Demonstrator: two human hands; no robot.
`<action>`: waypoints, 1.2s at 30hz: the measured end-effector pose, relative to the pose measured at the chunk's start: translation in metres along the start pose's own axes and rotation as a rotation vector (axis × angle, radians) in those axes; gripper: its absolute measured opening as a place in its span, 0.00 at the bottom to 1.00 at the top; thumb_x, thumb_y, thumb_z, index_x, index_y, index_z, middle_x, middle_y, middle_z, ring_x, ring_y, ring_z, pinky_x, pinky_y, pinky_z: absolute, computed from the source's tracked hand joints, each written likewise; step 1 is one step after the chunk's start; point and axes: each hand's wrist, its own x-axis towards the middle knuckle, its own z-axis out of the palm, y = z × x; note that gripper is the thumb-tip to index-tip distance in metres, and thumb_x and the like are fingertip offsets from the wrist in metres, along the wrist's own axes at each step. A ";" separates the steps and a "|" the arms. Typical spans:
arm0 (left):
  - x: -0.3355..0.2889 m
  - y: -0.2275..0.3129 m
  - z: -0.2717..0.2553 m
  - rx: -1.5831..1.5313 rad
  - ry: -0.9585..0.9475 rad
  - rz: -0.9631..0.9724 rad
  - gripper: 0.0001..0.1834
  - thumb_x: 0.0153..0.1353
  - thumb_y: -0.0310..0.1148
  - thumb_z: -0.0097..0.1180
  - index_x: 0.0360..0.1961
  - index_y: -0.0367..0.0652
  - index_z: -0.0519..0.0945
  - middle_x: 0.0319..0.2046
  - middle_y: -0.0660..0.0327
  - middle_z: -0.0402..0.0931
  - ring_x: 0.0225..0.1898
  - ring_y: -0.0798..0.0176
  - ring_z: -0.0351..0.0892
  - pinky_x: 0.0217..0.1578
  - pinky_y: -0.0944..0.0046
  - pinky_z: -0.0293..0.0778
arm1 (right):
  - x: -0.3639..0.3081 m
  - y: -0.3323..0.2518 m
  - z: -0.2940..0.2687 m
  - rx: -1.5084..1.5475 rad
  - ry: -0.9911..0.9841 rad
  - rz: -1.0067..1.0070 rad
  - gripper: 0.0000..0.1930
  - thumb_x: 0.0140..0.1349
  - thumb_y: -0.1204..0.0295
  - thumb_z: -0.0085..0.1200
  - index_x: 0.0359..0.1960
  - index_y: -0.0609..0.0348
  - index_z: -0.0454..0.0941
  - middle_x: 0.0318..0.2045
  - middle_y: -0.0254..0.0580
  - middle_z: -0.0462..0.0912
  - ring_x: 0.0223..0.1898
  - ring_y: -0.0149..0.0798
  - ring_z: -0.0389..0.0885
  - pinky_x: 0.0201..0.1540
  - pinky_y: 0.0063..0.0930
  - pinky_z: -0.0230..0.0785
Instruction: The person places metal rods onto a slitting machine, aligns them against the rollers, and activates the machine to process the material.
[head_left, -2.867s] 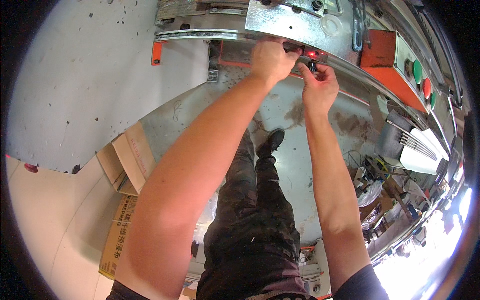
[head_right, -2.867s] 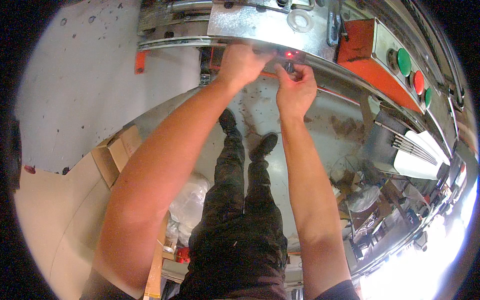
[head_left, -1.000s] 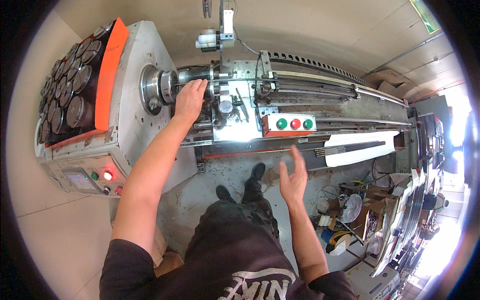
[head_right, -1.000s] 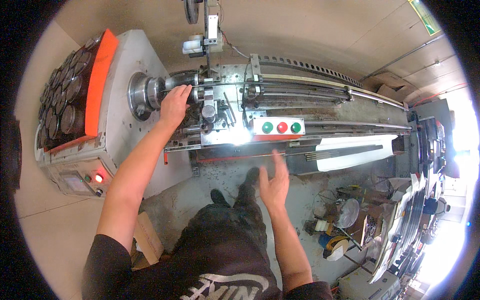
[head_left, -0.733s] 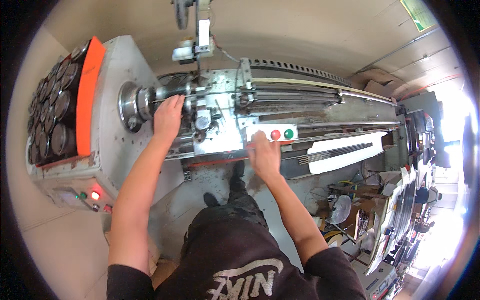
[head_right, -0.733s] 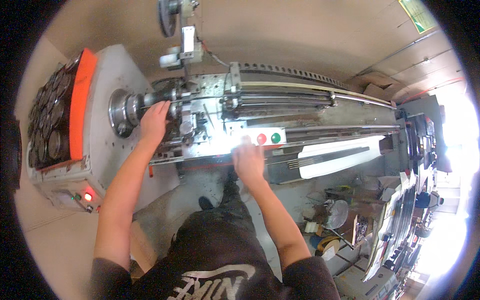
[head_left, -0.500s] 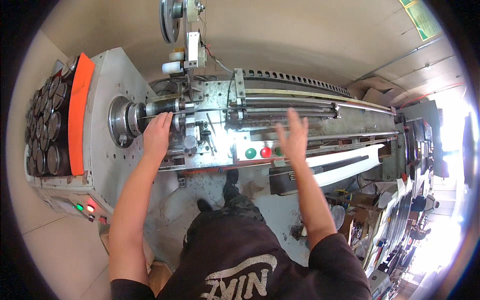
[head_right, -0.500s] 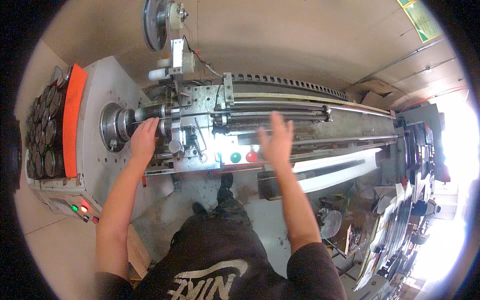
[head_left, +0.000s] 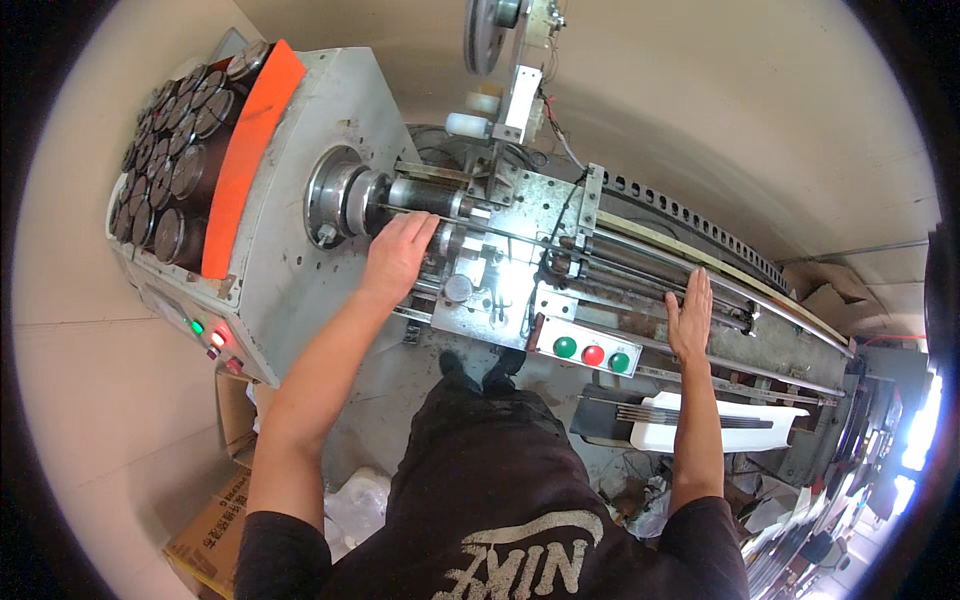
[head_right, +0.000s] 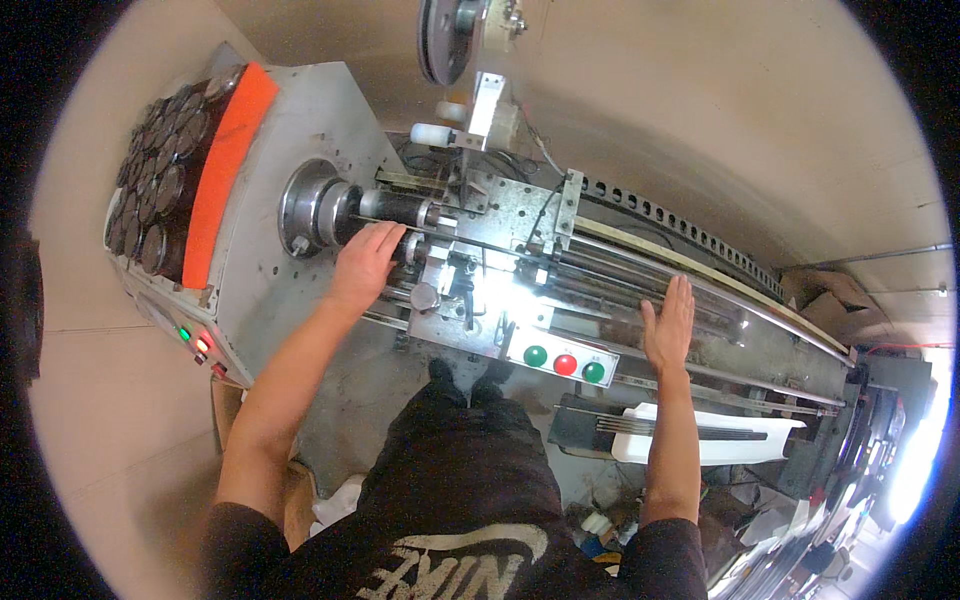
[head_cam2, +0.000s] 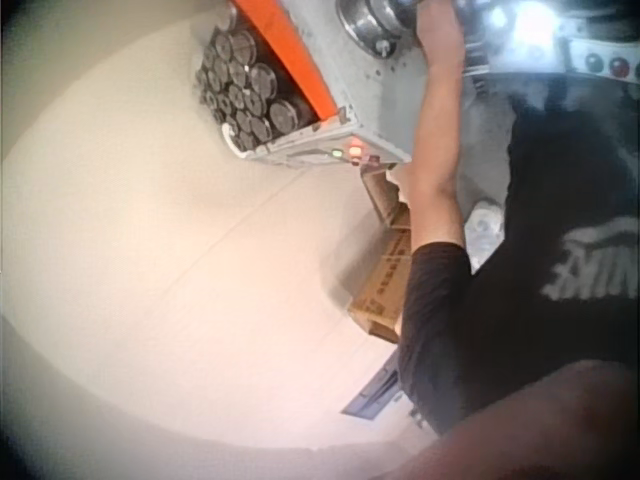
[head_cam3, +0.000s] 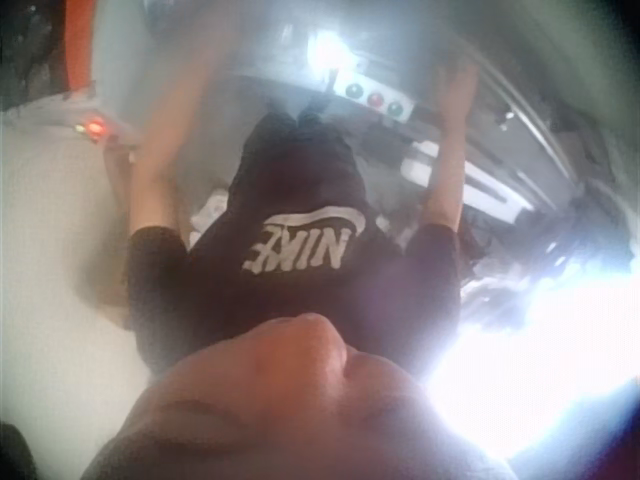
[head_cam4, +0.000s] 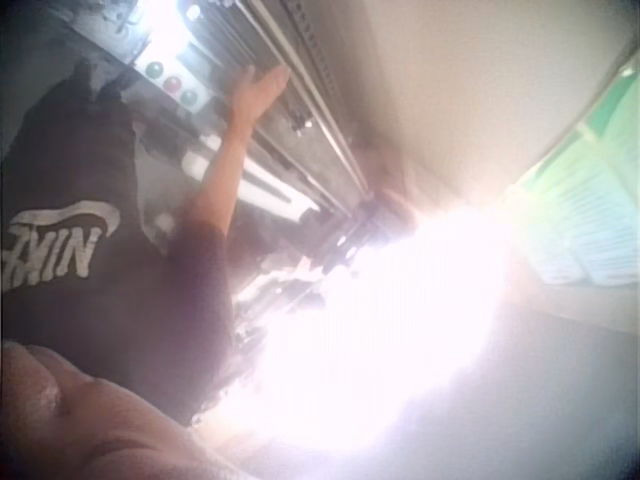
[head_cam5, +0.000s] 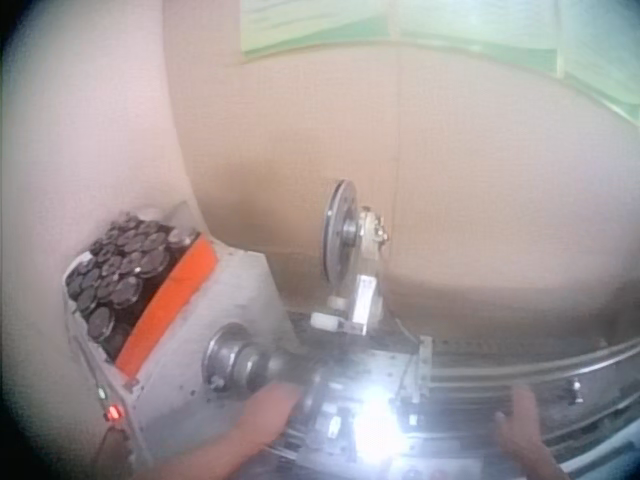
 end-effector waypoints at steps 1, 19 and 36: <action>0.000 0.002 0.000 -0.004 -0.003 -0.006 0.22 0.63 0.26 0.54 0.59 0.38 0.80 0.57 0.53 0.80 0.59 0.47 0.80 0.61 0.51 0.78 | -0.001 0.001 -0.001 -0.004 -0.005 -0.002 0.41 0.77 0.51 0.50 0.82 0.64 0.51 0.82 0.58 0.53 0.83 0.57 0.48 0.84 0.48 0.38; -0.005 0.000 -0.034 -0.115 -0.096 -0.201 0.59 0.50 0.24 0.77 0.80 0.33 0.53 0.73 0.37 0.65 0.75 0.39 0.65 0.75 0.50 0.63 | -0.005 0.002 -0.004 -0.059 -0.031 0.007 0.41 0.79 0.48 0.46 0.82 0.64 0.50 0.81 0.60 0.53 0.83 0.58 0.48 0.84 0.48 0.38; -0.007 -0.060 0.010 0.386 -0.241 -0.196 0.34 0.69 0.31 0.55 0.74 0.28 0.64 0.71 0.43 0.70 0.76 0.45 0.64 0.78 0.52 0.57 | -0.017 -0.042 -0.009 -0.061 0.008 -0.048 0.38 0.76 0.58 0.54 0.81 0.59 0.55 0.80 0.51 0.61 0.82 0.54 0.53 0.83 0.49 0.41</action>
